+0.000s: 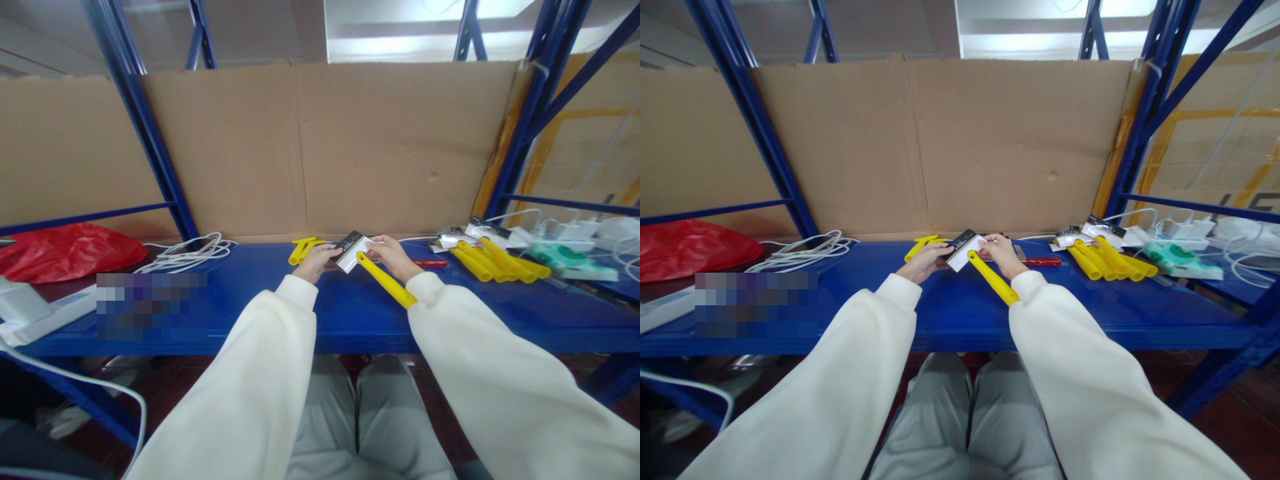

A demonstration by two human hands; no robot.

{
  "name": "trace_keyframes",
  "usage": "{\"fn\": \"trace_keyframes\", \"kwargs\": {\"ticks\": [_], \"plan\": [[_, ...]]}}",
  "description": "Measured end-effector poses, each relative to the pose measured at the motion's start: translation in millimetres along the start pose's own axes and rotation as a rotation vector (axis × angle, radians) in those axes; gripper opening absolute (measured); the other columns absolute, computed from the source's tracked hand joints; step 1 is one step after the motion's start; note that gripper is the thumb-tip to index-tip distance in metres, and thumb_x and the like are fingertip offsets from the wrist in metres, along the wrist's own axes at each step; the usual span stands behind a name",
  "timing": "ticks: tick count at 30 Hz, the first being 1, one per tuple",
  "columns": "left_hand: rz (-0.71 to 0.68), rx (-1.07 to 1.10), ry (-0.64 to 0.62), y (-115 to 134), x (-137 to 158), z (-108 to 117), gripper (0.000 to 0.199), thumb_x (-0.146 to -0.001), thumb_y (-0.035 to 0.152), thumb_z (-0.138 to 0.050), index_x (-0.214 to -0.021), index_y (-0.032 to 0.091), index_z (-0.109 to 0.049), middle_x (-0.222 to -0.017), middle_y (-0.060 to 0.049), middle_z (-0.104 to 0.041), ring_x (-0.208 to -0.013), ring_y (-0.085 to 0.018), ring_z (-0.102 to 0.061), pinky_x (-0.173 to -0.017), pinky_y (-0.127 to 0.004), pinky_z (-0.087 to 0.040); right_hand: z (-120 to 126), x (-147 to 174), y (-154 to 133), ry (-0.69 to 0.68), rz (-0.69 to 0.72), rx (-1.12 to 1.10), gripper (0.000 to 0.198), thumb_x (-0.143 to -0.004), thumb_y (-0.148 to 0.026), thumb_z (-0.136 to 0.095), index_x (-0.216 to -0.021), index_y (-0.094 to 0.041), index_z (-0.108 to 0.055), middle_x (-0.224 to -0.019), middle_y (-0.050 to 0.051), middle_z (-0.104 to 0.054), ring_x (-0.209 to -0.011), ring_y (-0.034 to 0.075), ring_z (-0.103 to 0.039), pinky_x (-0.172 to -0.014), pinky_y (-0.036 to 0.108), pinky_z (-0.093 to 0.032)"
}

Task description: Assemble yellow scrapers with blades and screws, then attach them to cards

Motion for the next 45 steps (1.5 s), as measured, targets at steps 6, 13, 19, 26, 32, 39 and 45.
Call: {"fn": "trace_keyframes", "kwargs": {"ticks": [6,13,19,26,32,39,45], "plan": [[-0.046,0.021,0.076,7,1,1,0.011,-0.07,0.005,-0.068,-0.068,0.015,-0.065,-0.064,-0.001,-0.065,-0.06,-0.014,-0.063,-0.069,-0.031,-0.055,-3,1,-2,-0.012,0.001,0.017,0.016,-0.08,-0.01,-0.064,-0.075,-0.021,-0.052,-0.062,-0.003,-0.065,-0.055,0.01,-0.062,-0.06,0.022,-0.053],[-0.083,0.04,0.392,10,5,29,0.019,-0.068,-0.002,-0.063,-0.075,0.015,-0.06,-0.059,0.002,-0.06,-0.06,-0.015,-0.065,-0.069,-0.032,-0.056,-15,11,-3,-0.117,0.052,0.255,0.022,-0.073,-0.019,-0.073,-0.078,-0.02,-0.052,-0.073,-0.003,-0.061,-0.056,0.009,-0.06,-0.049,0.018,-0.049],[-0.153,0.036,0.508,14,8,40,0.019,-0.066,-0.004,-0.058,-0.065,0.016,-0.057,-0.059,0.001,-0.059,-0.057,-0.016,-0.064,-0.067,-0.034,-0.056,-46,27,-2,-0.421,0.17,0.342,0.033,-0.064,-0.015,-0.075,-0.088,-0.021,-0.054,-0.096,-0.001,-0.061,-0.052,0.007,-0.059,-0.049,0.023,-0.053],[-0.145,-0.018,0.486,14,6,38,0.016,-0.067,-0.001,-0.057,-0.063,0.015,-0.058,-0.055,0.002,-0.057,-0.05,-0.015,-0.06,-0.063,-0.034,-0.054,-58,34,-8,-0.548,0.342,0.612,0.035,-0.077,-0.01,-0.058,-0.11,-0.021,-0.063,-0.119,0.005,-0.06,-0.049,0.002,-0.051,-0.045,0.018,-0.048],[-0.192,-0.063,0.518,16,4,42,0.016,-0.067,-0.001,-0.055,-0.062,0.014,-0.058,-0.055,0.0,-0.059,-0.055,-0.016,-0.063,-0.062,-0.032,-0.054,-62,41,-5,-0.602,0.3,0.746,0.049,-0.08,-0.006,-0.049,-0.123,-0.025,-0.062,-0.131,0.007,-0.055,-0.051,0.001,-0.05,-0.044,0.017,-0.047],[-0.277,-0.065,0.567,23,4,48,0.014,-0.069,0.0,-0.056,-0.069,0.014,-0.06,-0.059,0.001,-0.061,-0.06,-0.013,-0.063,-0.065,-0.026,-0.053,-61,43,-5,-0.555,0.284,0.817,0.056,-0.078,-0.005,-0.045,-0.126,-0.03,-0.059,-0.136,0.005,-0.052,-0.049,0.001,-0.049,-0.041,0.017,-0.046],[-0.301,-0.085,0.579,25,5,50,0.015,-0.07,0.0,-0.055,-0.068,0.013,-0.061,-0.063,-0.001,-0.063,-0.064,-0.013,-0.064,-0.071,-0.026,-0.053,-69,47,-19,-0.556,0.567,0.916,0.058,-0.072,0.0,-0.046,-0.123,-0.024,-0.061,-0.127,0.007,-0.055,-0.102,0.018,-0.061,-0.095,0.036,-0.05]]}}
Point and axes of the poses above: each hand's wrist, its own x-axis away from the middle knuckle, its own z-axis out of the back of the hand, y = z × x, the point moved 9 cm from there along -x, towards the middle knuckle
